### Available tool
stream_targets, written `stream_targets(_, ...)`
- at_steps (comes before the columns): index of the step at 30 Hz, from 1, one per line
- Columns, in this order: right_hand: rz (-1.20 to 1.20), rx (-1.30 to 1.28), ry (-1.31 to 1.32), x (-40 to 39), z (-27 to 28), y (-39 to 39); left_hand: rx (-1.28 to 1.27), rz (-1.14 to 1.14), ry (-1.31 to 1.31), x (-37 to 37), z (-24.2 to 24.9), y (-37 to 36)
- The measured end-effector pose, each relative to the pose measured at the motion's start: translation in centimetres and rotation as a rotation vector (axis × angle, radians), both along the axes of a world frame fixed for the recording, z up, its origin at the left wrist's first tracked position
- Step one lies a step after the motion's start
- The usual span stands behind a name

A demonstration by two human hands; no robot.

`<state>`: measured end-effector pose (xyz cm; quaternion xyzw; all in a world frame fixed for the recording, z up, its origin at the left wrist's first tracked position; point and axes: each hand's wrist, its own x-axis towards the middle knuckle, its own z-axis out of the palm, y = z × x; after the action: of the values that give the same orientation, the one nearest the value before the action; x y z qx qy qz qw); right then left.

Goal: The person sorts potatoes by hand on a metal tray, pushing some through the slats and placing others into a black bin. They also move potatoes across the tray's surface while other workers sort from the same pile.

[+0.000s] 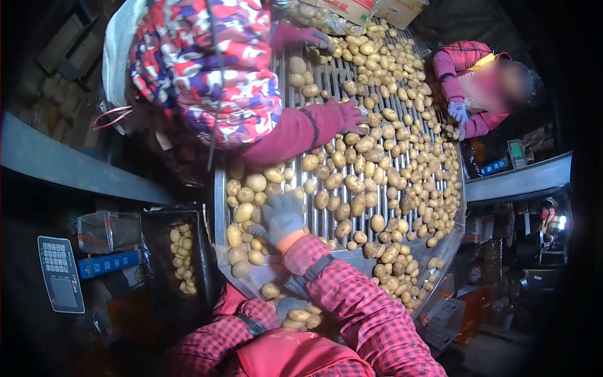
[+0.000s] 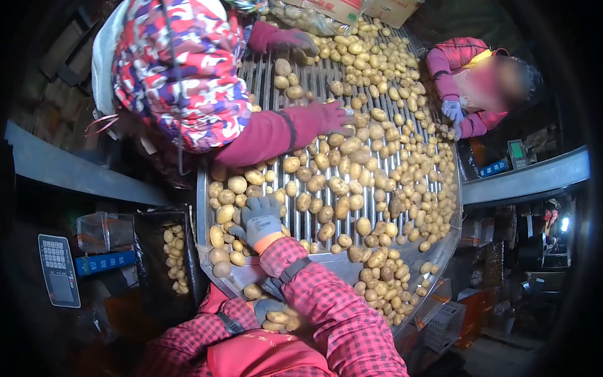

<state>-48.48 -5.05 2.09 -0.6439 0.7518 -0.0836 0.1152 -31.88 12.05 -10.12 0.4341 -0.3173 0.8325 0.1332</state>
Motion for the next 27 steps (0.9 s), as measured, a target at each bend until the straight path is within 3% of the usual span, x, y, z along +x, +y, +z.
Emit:
stream_targets(4, -0.032, -0.157, -0.124, -0.9, -1.8, 1.2, -0.304, -0.181, -0.438, 1.9, 6.6, -4.9)
stream_targets(6, -0.125, -0.227, -0.499, -1.3, 0.0, 2.0, -0.430, -0.224, -0.585, 2.0, 7.8, -5.7)
stream_targets(8, -0.202, -0.341, -0.730, -1.8, 1.8, 3.4, -0.479, -0.239, -0.635, 1.9, 8.0, -5.8)
stream_targets(15, -0.406, -0.276, -1.324, -2.8, 3.5, 6.1, -0.526, -0.260, -0.694, 1.9, 8.3, -5.9)
stream_targets(19, -0.430, -0.301, -1.224, -4.2, 0.9, 7.0, -0.533, -0.288, -0.694, 1.7, 8.1, -6.1)
stream_targets(20, -0.538, -0.264, -1.185, -5.1, 0.4, 7.1, -0.530, -0.286, -0.694, 1.6, 8.0, -6.0)
stream_targets(23, -0.702, -0.428, -1.297, -9.5, -7.0, 6.7, -0.534, -0.296, -0.698, 1.5, 7.8, -6.2)
stream_targets(26, -0.749, -0.343, -0.365, -12.0, -0.8, 3.1, -0.536, -0.306, -0.707, 1.5, 7.8, -6.5)
stream_targets(27, -0.626, -0.369, -0.317, -13.0, -0.9, 1.9, -0.536, -0.303, -0.715, 1.6, 7.7, -6.7)
